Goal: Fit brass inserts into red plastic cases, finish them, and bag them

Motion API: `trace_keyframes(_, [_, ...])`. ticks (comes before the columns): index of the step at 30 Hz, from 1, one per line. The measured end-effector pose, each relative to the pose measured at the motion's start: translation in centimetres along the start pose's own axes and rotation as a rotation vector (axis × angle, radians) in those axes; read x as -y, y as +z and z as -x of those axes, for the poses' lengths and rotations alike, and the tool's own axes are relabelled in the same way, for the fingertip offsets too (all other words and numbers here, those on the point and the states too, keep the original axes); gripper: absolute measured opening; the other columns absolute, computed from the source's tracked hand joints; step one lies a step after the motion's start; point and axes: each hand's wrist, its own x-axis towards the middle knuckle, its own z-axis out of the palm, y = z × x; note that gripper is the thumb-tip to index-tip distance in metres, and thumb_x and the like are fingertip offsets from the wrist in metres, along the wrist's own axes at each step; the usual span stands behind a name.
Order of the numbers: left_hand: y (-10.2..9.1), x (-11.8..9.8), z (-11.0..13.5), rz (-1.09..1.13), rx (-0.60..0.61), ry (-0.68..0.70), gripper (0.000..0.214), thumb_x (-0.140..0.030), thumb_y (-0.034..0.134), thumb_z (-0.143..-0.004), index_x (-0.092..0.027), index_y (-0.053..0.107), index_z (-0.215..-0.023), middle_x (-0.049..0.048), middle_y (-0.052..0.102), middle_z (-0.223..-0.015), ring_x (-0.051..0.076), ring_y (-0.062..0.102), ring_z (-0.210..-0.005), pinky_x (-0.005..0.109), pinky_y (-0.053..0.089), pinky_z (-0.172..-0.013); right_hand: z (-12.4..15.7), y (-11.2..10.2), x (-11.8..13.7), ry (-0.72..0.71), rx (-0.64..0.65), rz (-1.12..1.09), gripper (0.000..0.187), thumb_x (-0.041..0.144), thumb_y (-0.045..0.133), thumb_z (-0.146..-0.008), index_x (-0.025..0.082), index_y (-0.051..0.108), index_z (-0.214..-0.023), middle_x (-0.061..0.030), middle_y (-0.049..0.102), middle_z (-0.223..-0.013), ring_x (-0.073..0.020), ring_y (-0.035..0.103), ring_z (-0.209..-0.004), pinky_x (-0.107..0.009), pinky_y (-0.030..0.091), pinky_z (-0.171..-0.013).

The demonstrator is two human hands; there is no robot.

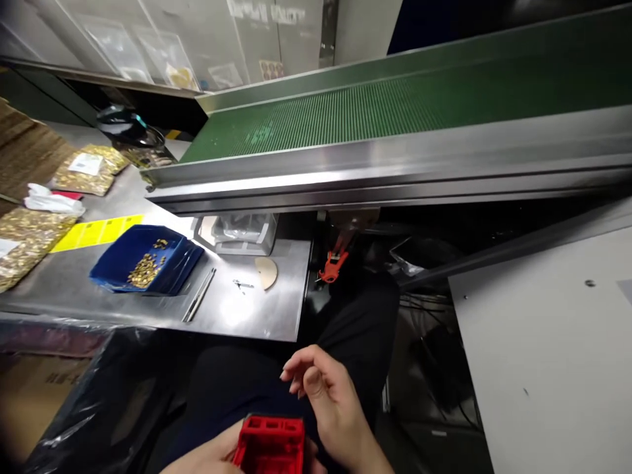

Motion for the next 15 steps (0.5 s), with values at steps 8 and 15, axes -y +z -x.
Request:
trace_keyframes(8, [-2.4,-1.1,-0.2,-0.019,0.166,-0.045,0.086,-0.077,0.070,-0.075,-0.007,0.074,-0.125,0.0192,0.075,-0.115,0.032,0.070,-0.106,0.032,0.052,-0.092,0.5,4.7,-0.8,0.079,-0.132,-0.153,0.050,0.051,0.045,-0.106,0.018,0.070,-0.078,-0.0044,0.067,-0.070,-0.0149,0.062,-0.066,-0.027,0.048,-0.066])
trace_keyframes(15, [-2.1,-1.3,0.1,-0.006,0.048,-0.091,0.056,-0.052,0.074,-0.076,-0.009,0.080,-0.110,0.0126,0.076,-0.096,0.020,0.064,-0.081,0.024,0.048,-0.075,0.2,5.0,-1.2,0.148,-0.389,-0.022,0.053,0.055,0.051,-0.103,0.018,0.062,-0.067,0.0002,0.056,-0.061,-0.0104,0.051,-0.057,-0.022,0.040,-0.055])
